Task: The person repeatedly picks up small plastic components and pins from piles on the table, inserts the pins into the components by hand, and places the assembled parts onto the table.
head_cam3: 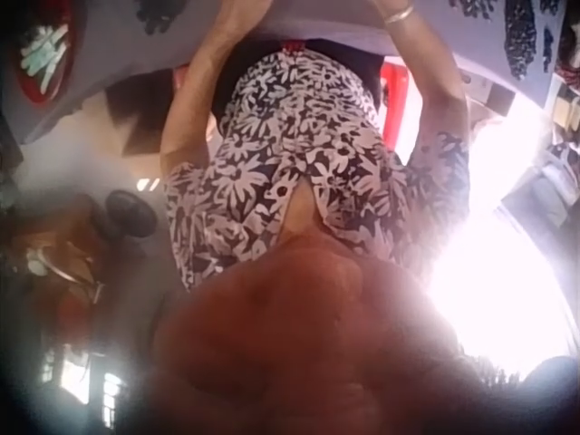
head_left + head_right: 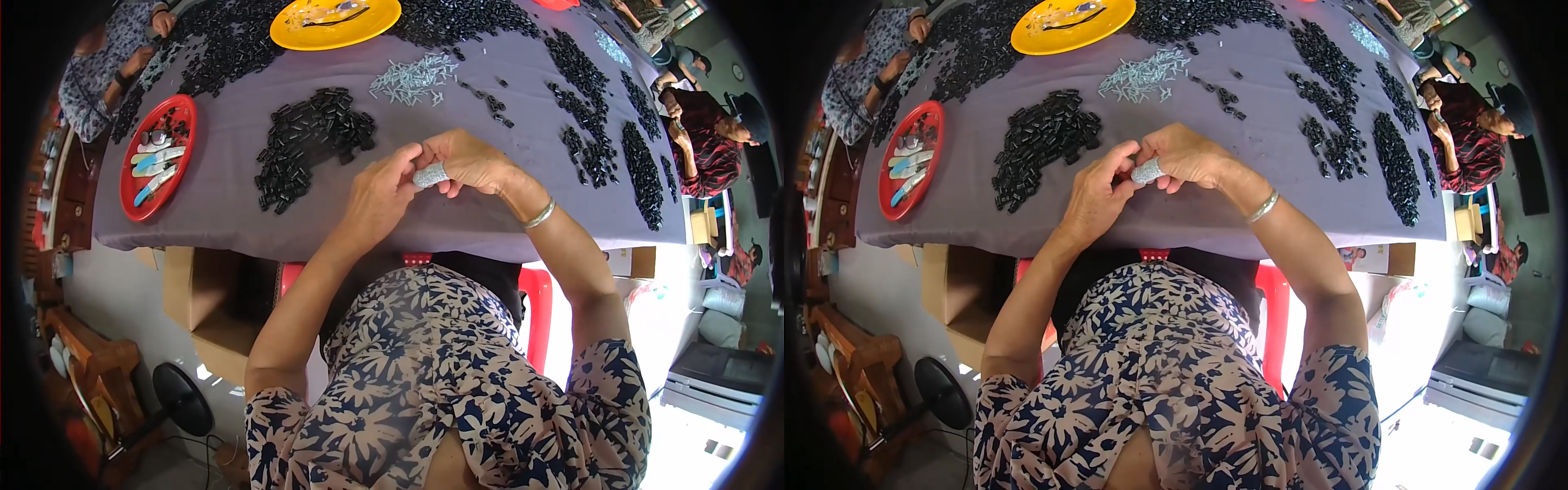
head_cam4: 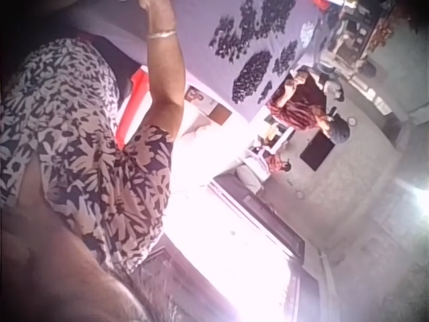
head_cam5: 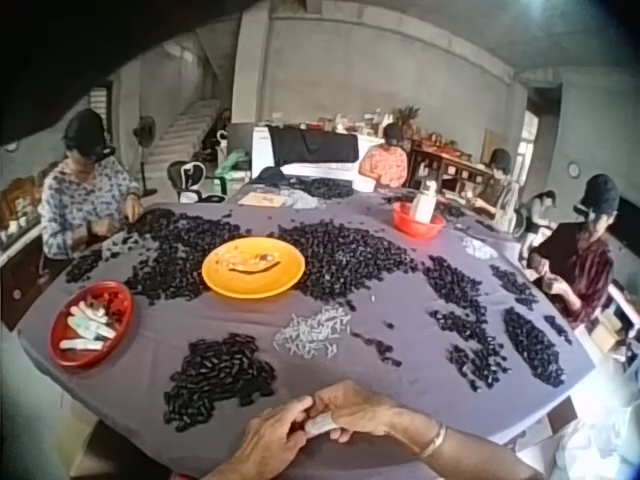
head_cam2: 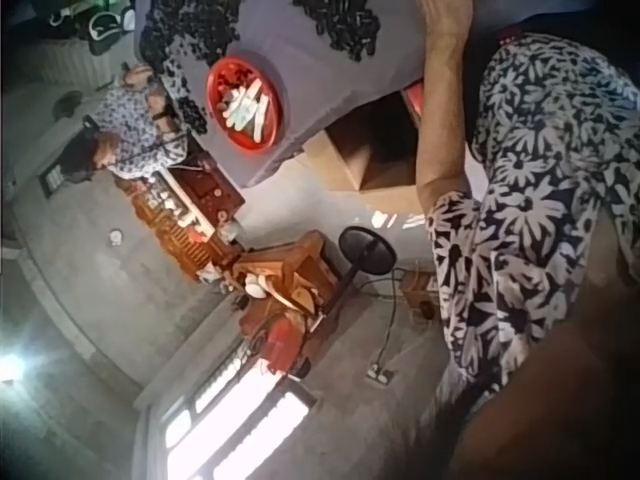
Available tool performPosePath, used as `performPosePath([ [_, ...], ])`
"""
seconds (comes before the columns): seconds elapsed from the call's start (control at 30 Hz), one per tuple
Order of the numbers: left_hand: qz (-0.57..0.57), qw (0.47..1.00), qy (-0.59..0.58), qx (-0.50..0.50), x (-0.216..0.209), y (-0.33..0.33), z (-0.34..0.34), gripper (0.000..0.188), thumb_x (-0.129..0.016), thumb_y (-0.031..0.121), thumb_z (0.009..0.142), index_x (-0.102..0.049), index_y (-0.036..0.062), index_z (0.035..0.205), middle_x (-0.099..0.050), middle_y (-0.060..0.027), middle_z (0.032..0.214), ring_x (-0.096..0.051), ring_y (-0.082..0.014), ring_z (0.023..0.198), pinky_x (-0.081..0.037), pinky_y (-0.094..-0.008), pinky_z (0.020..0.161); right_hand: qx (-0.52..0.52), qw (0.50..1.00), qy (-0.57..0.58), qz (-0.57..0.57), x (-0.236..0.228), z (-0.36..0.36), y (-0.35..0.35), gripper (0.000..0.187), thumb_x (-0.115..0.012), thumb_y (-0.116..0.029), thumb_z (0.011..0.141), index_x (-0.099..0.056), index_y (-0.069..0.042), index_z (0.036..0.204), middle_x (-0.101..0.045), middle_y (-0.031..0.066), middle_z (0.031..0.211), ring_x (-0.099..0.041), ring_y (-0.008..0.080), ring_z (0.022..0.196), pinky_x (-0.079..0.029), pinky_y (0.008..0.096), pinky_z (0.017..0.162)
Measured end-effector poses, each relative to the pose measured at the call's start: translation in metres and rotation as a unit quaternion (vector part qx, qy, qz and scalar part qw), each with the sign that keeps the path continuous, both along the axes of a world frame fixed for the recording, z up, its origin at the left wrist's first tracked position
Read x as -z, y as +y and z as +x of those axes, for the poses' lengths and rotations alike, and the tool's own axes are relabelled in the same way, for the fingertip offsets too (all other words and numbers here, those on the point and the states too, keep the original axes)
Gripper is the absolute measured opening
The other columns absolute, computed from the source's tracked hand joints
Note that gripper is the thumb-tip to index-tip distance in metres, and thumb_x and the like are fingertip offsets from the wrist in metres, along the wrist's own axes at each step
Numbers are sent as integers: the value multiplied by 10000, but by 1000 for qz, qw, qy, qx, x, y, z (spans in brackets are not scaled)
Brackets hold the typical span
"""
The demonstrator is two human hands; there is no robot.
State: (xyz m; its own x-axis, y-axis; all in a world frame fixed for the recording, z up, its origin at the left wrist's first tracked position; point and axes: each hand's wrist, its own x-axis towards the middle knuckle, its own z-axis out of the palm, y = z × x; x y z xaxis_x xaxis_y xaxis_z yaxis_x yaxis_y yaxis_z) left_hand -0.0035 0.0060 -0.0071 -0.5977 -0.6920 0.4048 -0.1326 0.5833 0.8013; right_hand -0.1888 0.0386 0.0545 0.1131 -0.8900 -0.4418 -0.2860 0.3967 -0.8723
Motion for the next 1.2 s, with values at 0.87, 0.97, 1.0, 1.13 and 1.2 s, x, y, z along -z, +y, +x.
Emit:
performPosePath([
  [0.87,59,995,41,68,-6,-12,-10,285,-753,-2,749,-620,40,997,-633,-29,700,-580,-102,603,-485,-268,590,3,996,-51,68,5,-9,-2,230,-750,-185,772,-620,-52,906,-608,35,746,-511,61,493,-540,301,495],
  [0.97,23,996,34,76,-8,-13,-9,248,-742,3,763,-611,34,972,-652,-31,721,-586,-103,608,-481,-265,588,-18,997,-54,54,6,-9,-2,217,-741,-183,780,-615,-51,900,-610,38,751,-518,62,498,-542,302,496],
  [1.0,46,996,28,77,-9,-11,-8,230,-733,8,772,-610,34,965,-659,-40,730,-598,-110,617,-483,-268,590,-17,997,-53,45,6,-9,0,216,-737,-188,790,-613,-49,897,-611,40,753,-525,64,504,-543,302,497],
  [1.13,49,997,19,51,2,-8,-11,232,-711,38,789,-587,38,985,-666,-98,764,-655,-199,668,-506,-318,622,6,995,-104,-8,20,-11,12,217,-728,-208,825,-608,-38,886,-613,49,760,-543,82,516,-530,271,473],
  [1.2,52,997,-6,49,-5,0,-9,243,-673,10,781,-569,38,999,-669,-117,820,-663,-222,710,-512,-332,651,24,998,-56,-18,14,-2,22,206,-718,-197,839,-622,-21,885,-616,51,743,-550,88,511,-518,254,462],
])
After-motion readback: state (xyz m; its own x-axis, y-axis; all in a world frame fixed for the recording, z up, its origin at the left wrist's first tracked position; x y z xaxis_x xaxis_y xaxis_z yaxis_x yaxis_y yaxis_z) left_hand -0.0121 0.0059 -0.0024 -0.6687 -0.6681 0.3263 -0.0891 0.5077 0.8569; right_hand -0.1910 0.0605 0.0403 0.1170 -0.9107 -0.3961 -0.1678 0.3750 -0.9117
